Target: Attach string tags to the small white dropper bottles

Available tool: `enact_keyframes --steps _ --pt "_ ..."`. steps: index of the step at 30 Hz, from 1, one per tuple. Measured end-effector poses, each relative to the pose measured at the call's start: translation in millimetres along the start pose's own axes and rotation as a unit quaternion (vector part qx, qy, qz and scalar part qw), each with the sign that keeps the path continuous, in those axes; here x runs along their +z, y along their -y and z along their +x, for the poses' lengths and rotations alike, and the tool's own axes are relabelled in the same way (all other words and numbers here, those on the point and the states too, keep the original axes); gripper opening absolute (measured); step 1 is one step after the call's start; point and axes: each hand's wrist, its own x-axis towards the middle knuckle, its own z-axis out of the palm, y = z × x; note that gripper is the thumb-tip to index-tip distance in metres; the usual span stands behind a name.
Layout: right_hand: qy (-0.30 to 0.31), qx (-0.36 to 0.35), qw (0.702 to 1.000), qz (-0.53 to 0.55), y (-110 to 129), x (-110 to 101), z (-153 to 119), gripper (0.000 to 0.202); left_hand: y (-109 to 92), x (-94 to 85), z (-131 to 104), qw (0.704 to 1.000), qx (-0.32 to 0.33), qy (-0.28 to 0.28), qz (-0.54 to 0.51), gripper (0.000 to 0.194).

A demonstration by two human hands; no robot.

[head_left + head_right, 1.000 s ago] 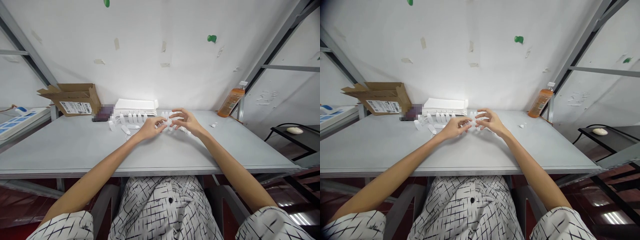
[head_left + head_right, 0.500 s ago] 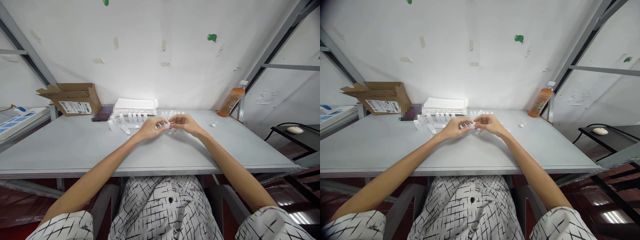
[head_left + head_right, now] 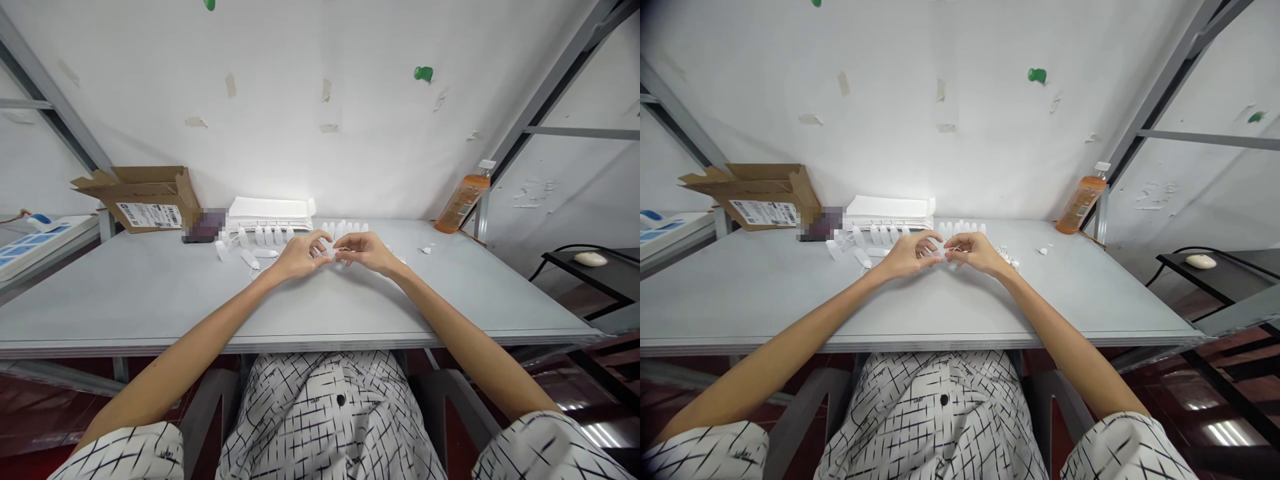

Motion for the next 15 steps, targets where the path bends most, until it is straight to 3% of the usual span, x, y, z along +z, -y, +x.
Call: enact_keyframes --steps 7,15 --pt "-0.008 -0.020 1.000 0.017 2.0 1.8 -1.3 0.034 -1.0 -3.0 -0.2 0.993 -0.027 0.041 -0.106 0.038" --pt "0.015 -0.027 0.999 0.033 8.9 1.2 -3.7 0.040 -2.5 -4.4 -0.5 0.963 -0.045 0.095 -0.248 0.043"
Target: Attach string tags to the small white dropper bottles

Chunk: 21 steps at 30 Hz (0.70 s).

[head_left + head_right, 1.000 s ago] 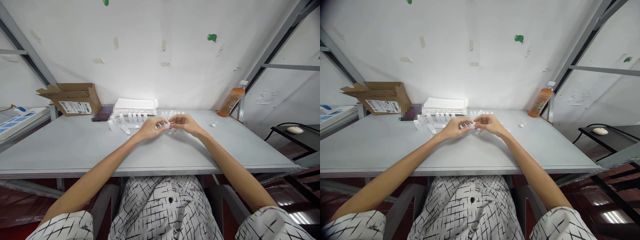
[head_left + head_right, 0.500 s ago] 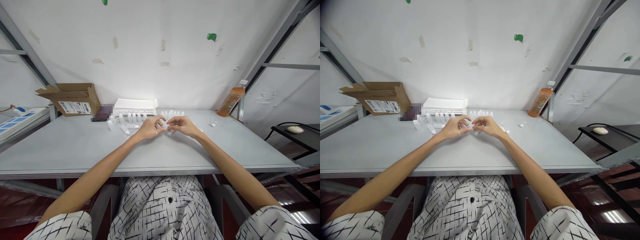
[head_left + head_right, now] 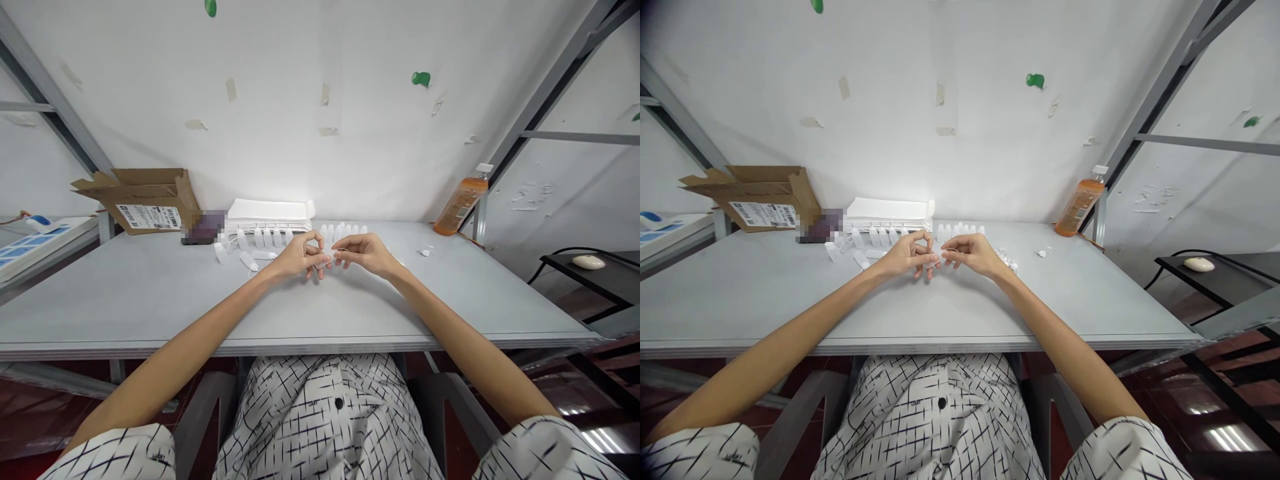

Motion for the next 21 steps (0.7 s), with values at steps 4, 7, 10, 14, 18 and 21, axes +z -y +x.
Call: enact_keyframes --steps 4,7,10,14,18,21 --pt "0.014 0.003 1.000 0.002 0.6 0.7 -1.4 0.039 1.0 -3.1 0.3 1.000 0.000 0.024 -0.003 0.043" --pt "0.013 0.000 1.000 0.003 -0.5 1.7 -1.6 0.037 1.3 -4.2 0.2 1.000 0.002 0.019 0.019 0.042" --pt "0.000 -0.005 1.000 0.006 -2.9 2.5 -0.5 0.036 1.4 -3.3 0.3 0.998 0.007 -0.007 0.054 0.041" --pt "-0.014 -0.008 1.000 0.000 -6.6 2.9 1.0 0.034 2.0 -1.2 0.6 0.995 0.018 -0.028 0.096 0.038" --pt "-0.021 -0.006 1.000 -0.005 -7.8 3.4 0.8 0.034 1.4 0.5 0.2 0.990 0.036 -0.047 0.130 0.036" --pt "-0.025 -0.011 1.000 -0.012 -7.0 5.5 0.2 0.036 0.0 1.3 -0.8 0.982 0.054 -0.059 0.171 0.034"
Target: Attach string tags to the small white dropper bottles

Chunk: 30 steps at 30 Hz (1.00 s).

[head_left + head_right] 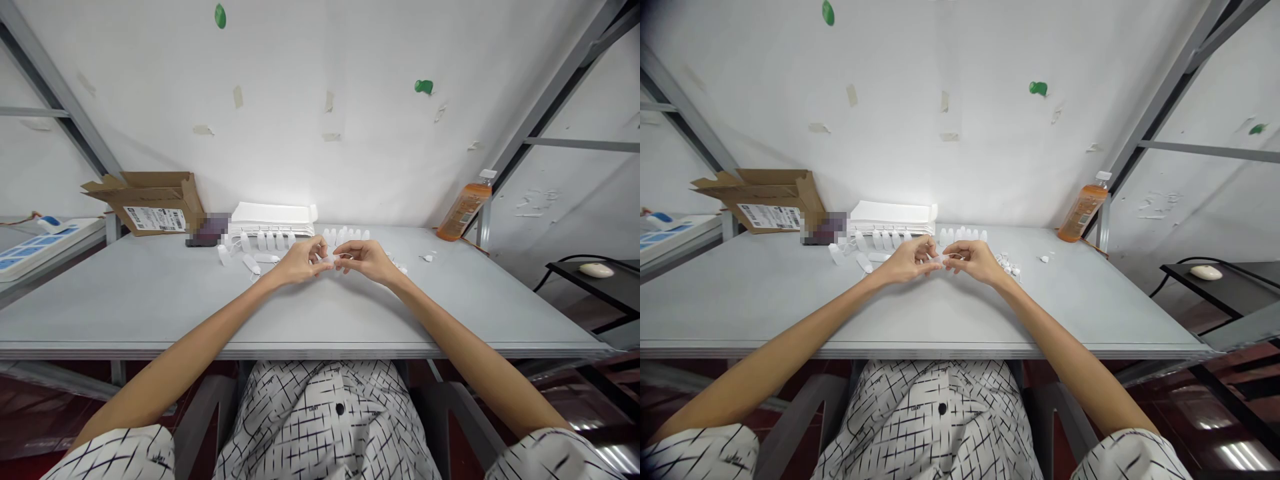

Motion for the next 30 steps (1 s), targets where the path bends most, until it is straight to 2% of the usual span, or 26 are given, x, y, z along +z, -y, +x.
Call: enact_keyframes --steps 4,7,11,20,24,30 --pt "-0.015 -0.019 0.999 -0.028 1.5 3.5 -0.8 0.033 -0.1 0.1 -0.9 0.999 0.011 -0.011 0.048 0.030" --pt "-0.023 -0.036 0.998 -0.052 3.1 4.2 -1.2 0.027 1.6 0.6 -0.4 0.999 -0.001 -0.010 0.036 0.030" --pt "-0.036 -0.022 0.996 -0.075 6.5 2.0 -0.9 0.028 3.9 0.9 2.1 0.999 -0.006 -0.028 0.041 0.034" --pt "-0.045 -0.003 0.993 -0.108 7.6 -3.1 0.3 0.028 10.2 2.1 1.8 0.974 0.045 -0.082 0.207 0.025" --pt "-0.031 0.015 0.995 -0.096 7.9 -3.2 -0.1 0.029 11.5 4.1 0.8 0.967 0.070 -0.088 0.229 0.020" --pt "-0.037 0.014 0.997 -0.064 9.8 0.2 0.0 0.025 13.3 4.0 2.9 0.967 0.088 -0.081 0.226 0.022"
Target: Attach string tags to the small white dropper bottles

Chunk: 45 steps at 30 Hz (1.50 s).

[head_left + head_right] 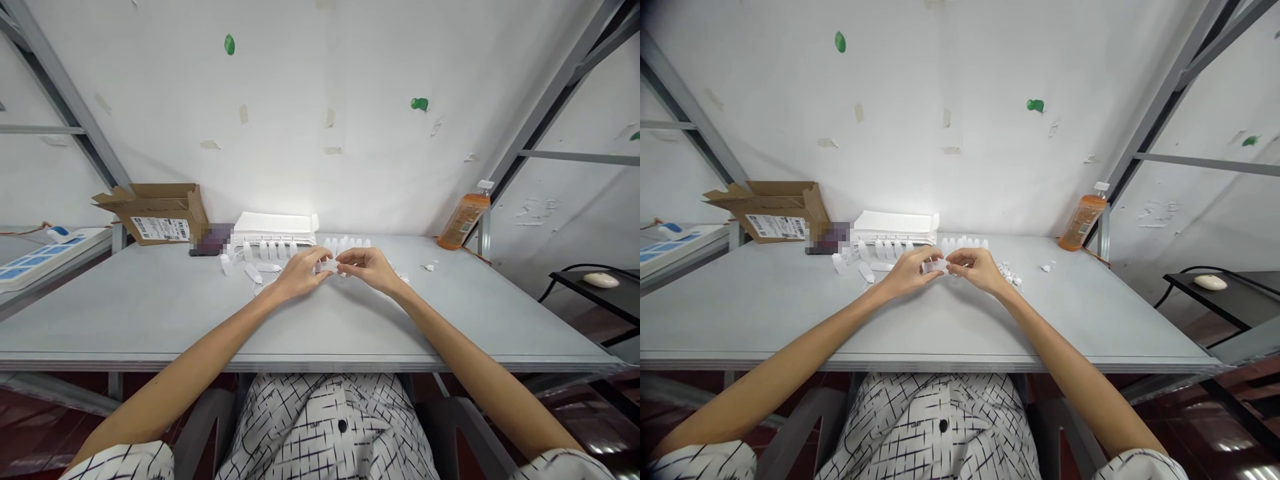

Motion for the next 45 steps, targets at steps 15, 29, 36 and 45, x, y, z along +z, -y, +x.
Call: enact_keyframes --steps 15,29,36,45 --pt "-0.001 -0.031 0.999 -0.025 -0.1 -0.5 -0.8 0.021 1.9 -1.9 0.7 0.999 -0.008 0.026 -0.029 0.031" --pt "0.005 -0.038 0.995 -0.096 4.2 2.0 -4.0 0.018 1.5 -2.7 0.6 1.000 0.011 0.027 0.006 0.027" --pt "-0.004 -0.062 0.991 -0.122 -0.9 2.1 -3.5 0.016 1.5 -2.7 0.5 0.999 0.007 0.039 0.002 0.026" --pt "-0.031 -0.135 0.971 -0.196 -13.3 6.1 -2.7 0.017 0.9 -1.6 -1.0 0.998 0.003 0.070 0.005 0.024"
